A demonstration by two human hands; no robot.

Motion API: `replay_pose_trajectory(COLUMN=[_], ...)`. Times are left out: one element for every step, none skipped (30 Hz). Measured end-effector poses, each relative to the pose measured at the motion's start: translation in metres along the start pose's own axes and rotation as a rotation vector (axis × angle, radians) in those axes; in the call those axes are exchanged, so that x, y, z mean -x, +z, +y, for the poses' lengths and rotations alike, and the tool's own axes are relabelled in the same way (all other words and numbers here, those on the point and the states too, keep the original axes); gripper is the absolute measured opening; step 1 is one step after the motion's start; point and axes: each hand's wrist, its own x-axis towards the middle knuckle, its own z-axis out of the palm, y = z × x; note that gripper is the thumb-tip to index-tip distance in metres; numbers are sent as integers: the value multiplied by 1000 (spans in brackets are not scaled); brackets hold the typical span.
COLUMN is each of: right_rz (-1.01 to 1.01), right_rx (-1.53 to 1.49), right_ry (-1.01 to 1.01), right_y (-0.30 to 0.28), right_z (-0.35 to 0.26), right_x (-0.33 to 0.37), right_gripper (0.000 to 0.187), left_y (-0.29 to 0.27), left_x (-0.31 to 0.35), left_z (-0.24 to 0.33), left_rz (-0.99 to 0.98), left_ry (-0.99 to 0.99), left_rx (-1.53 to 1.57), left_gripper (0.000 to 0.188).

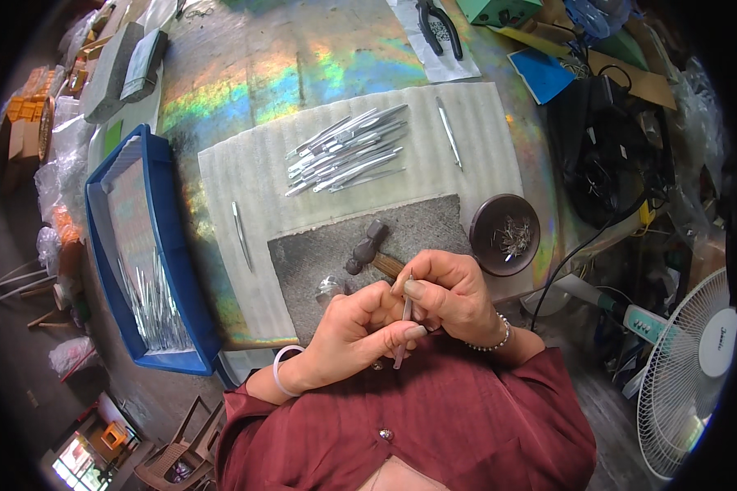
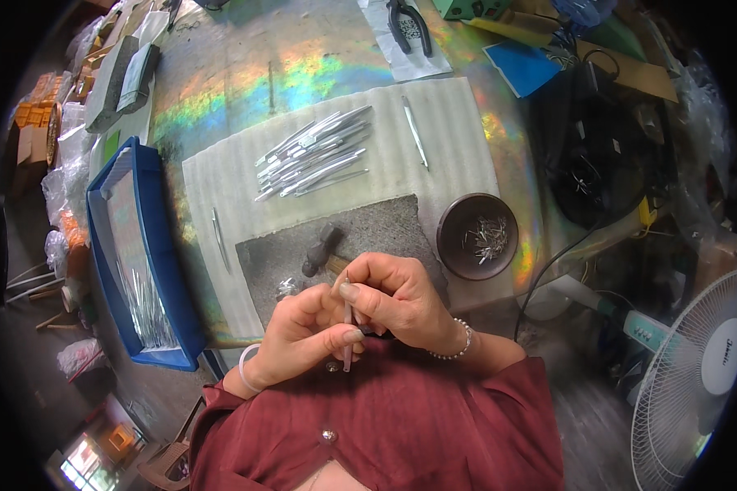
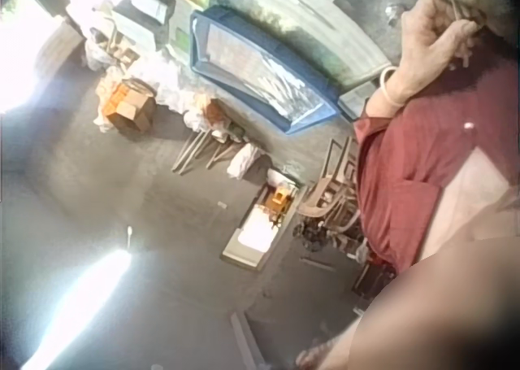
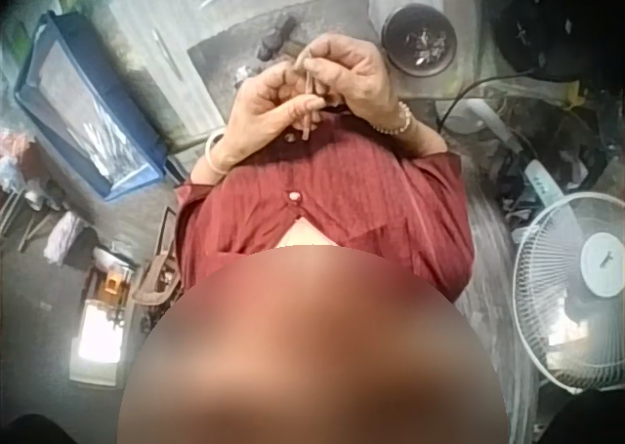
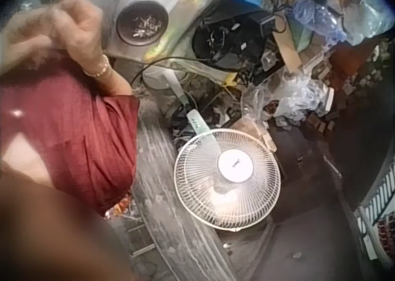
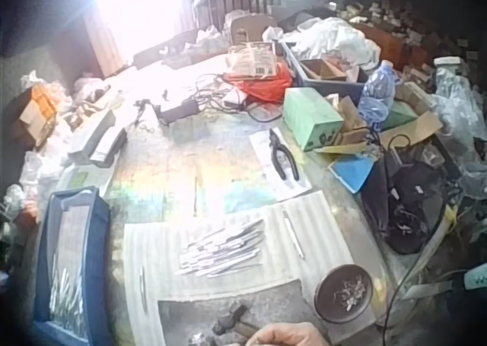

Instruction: Stamping and inspecting small metal components using a hammer and a punch tool on a stone block.

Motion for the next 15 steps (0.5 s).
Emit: replay_pose_trajectory(right_rz=[0,7,13,14,19,25,24,23,22,22,25,27,27,28,29], right_rx=[1,-3,-7,-6,-4,-1,0,-9,-19,-18,-17,-16,-14,-15,-15], right_ry=[1,11,20,21,29,36,38,44,50,52,57,61,63,62,61], right_y=[0,1,1,2,2,2,3,3,4,5,6,7,7,8,9], right_z=[0,-1,-1,-1,-1,-1,-2,-2,-3,-4,-5,-5,-5,-5,-5], right_x=[0,-1,-1,-2,-2,-3,-3,-3,-4,-5,-5,-6,-6,-6,-6], right_gripper=[13,12,12,12,12,12,12,12,12,12,12,12,12,11,11], left_y=[0,-1,-2,-3,-5,-6,-6,-7,-7,-8,-9,-10,-10,-10,-10], left_x=[0,0,-1,-1,-1,-1,-1,0,0,1,1,1,2,2,3], left_z=[1,2,3,4,4,4,3,0,-2,-3,-4,-4,-4,-4,-4], left_rz=[0,-11,-21,-21,-47,-72,-71,-75,-79,-78,-88,-97,-96,-97,-96], left_ry=[0,-27,-53,-53,-44,-36,-35,-29,-22,-22,-25,-28,-27,-23,-19], left_rx=[2,19,37,39,44,49,51,82,114,116,116,117,119,121,123], left_gripper=[16,15,14,14,14,13,13,13,12,12,12,12,12,12,12])
